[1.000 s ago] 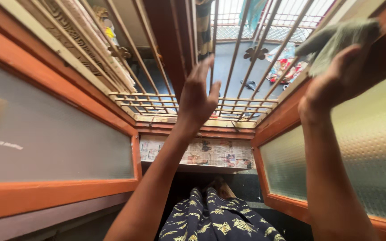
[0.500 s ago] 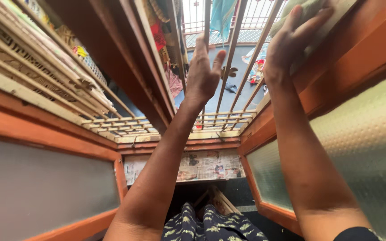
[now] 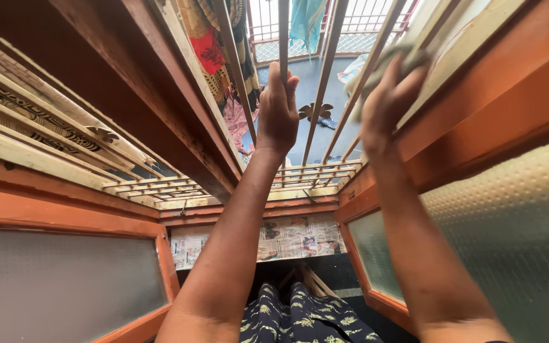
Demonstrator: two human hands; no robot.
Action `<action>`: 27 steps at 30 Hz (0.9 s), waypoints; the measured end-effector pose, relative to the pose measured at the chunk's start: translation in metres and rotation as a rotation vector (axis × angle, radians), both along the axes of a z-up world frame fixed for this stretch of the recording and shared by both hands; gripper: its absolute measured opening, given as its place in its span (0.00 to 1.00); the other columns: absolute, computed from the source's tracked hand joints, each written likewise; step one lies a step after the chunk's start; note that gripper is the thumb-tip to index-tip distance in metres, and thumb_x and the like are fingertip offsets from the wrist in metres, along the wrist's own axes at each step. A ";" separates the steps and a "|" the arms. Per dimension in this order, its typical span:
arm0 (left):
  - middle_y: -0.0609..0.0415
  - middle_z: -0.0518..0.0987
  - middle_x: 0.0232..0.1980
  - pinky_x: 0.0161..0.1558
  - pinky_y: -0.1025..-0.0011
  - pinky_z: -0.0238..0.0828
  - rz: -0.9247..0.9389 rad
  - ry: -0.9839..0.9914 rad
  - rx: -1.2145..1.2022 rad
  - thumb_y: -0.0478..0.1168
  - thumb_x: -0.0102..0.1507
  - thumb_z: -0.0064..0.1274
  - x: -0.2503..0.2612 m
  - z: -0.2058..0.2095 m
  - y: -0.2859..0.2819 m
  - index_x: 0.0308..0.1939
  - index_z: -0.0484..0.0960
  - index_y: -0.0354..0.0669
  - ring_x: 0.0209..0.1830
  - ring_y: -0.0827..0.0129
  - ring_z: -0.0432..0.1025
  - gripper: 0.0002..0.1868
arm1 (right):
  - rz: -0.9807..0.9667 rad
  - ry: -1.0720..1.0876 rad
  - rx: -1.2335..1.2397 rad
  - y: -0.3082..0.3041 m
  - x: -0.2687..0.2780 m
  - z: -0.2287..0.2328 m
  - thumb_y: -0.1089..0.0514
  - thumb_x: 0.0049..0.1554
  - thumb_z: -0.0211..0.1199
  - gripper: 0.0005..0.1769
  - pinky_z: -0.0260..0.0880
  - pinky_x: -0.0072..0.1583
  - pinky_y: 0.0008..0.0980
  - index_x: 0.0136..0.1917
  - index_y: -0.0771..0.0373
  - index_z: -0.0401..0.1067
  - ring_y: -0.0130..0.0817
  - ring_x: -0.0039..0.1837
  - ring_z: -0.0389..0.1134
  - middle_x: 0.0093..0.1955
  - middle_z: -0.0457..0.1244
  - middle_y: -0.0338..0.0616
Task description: The person wipes the wooden window frame and metal grille with a cloth. They move the cloth along the frame edges and across the grille bars, then wipe the newspaper-covered sill. The person folds the cloth and continues wiping the frame and grille.
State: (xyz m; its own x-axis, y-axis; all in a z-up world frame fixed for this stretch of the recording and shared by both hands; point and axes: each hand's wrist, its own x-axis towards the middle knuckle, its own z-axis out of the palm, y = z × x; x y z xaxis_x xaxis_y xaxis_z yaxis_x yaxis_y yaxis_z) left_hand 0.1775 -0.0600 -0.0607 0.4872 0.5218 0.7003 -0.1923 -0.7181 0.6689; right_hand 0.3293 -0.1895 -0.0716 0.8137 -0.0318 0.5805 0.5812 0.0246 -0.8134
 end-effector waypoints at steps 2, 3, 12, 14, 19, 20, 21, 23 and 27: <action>0.42 0.78 0.39 0.37 0.49 0.64 0.018 0.036 -0.023 0.36 0.76 0.39 0.000 -0.002 0.001 0.66 0.57 0.35 0.37 0.42 0.75 0.16 | 0.049 -0.165 0.065 -0.001 0.019 0.032 0.56 0.76 0.50 0.20 0.65 0.76 0.41 0.76 0.70 0.58 0.47 0.75 0.66 0.73 0.61 0.57; 0.42 0.78 0.38 0.37 0.49 0.64 0.013 0.054 -0.032 0.36 0.77 0.39 0.000 -0.004 0.000 0.66 0.58 0.36 0.36 0.43 0.75 0.15 | 0.045 -0.227 0.067 -0.002 0.023 0.041 0.56 0.77 0.50 0.19 0.65 0.76 0.40 0.76 0.69 0.58 0.47 0.75 0.66 0.72 0.62 0.57; 0.40 0.77 0.40 0.40 0.49 0.66 0.004 0.038 0.023 0.37 0.77 0.40 -0.002 -0.002 0.002 0.65 0.58 0.36 0.40 0.40 0.74 0.15 | 0.017 -0.068 -0.154 -0.012 -0.006 -0.043 0.56 0.73 0.50 0.22 0.64 0.73 0.45 0.75 0.71 0.58 0.51 0.73 0.65 0.72 0.62 0.61; 0.40 0.78 0.41 0.40 0.48 0.65 -0.012 0.058 0.016 0.37 0.77 0.40 -0.003 -0.002 0.003 0.64 0.58 0.36 0.41 0.39 0.74 0.15 | 0.017 0.158 -0.247 -0.019 -0.026 -0.079 0.56 0.71 0.52 0.18 0.68 0.68 0.43 0.69 0.68 0.62 0.50 0.64 0.70 0.61 0.66 0.58; 0.40 0.78 0.41 0.39 0.47 0.64 0.000 0.058 0.028 0.37 0.76 0.41 -0.001 -0.003 0.005 0.66 0.57 0.35 0.41 0.39 0.74 0.18 | -0.010 0.114 -0.182 -0.018 -0.024 -0.075 0.58 0.69 0.52 0.19 0.66 0.69 0.43 0.70 0.69 0.62 0.48 0.67 0.68 0.65 0.65 0.57; 0.40 0.78 0.41 0.39 0.47 0.64 -0.003 0.060 0.021 0.37 0.76 0.41 -0.002 -0.004 0.004 0.66 0.56 0.35 0.40 0.39 0.74 0.18 | -0.006 0.059 -0.130 -0.014 -0.019 -0.059 0.58 0.72 0.52 0.19 0.64 0.71 0.44 0.71 0.70 0.61 0.49 0.70 0.67 0.68 0.64 0.58; 0.40 0.78 0.41 0.39 0.47 0.64 -0.010 0.059 0.017 0.37 0.76 0.41 -0.002 -0.003 0.005 0.66 0.56 0.34 0.40 0.39 0.74 0.18 | 0.023 0.004 -0.071 -0.011 -0.012 -0.039 0.58 0.73 0.51 0.21 0.64 0.73 0.44 0.74 0.71 0.58 0.49 0.73 0.64 0.71 0.61 0.59; 0.40 0.78 0.40 0.38 0.48 0.65 -0.028 0.061 0.005 0.37 0.76 0.40 -0.003 -0.003 0.005 0.67 0.56 0.34 0.39 0.39 0.74 0.18 | 0.048 -0.108 -0.006 -0.007 0.009 0.007 0.57 0.75 0.50 0.23 0.63 0.77 0.42 0.77 0.72 0.55 0.49 0.76 0.63 0.75 0.59 0.59; 0.41 0.79 0.40 0.38 0.48 0.64 -0.026 0.091 -0.018 0.38 0.77 0.40 -0.003 -0.002 0.004 0.67 0.57 0.36 0.39 0.40 0.75 0.16 | 0.062 -0.296 -0.027 -0.007 0.043 0.062 0.57 0.79 0.51 0.24 0.55 0.82 0.41 0.78 0.74 0.51 0.48 0.81 0.59 0.78 0.56 0.60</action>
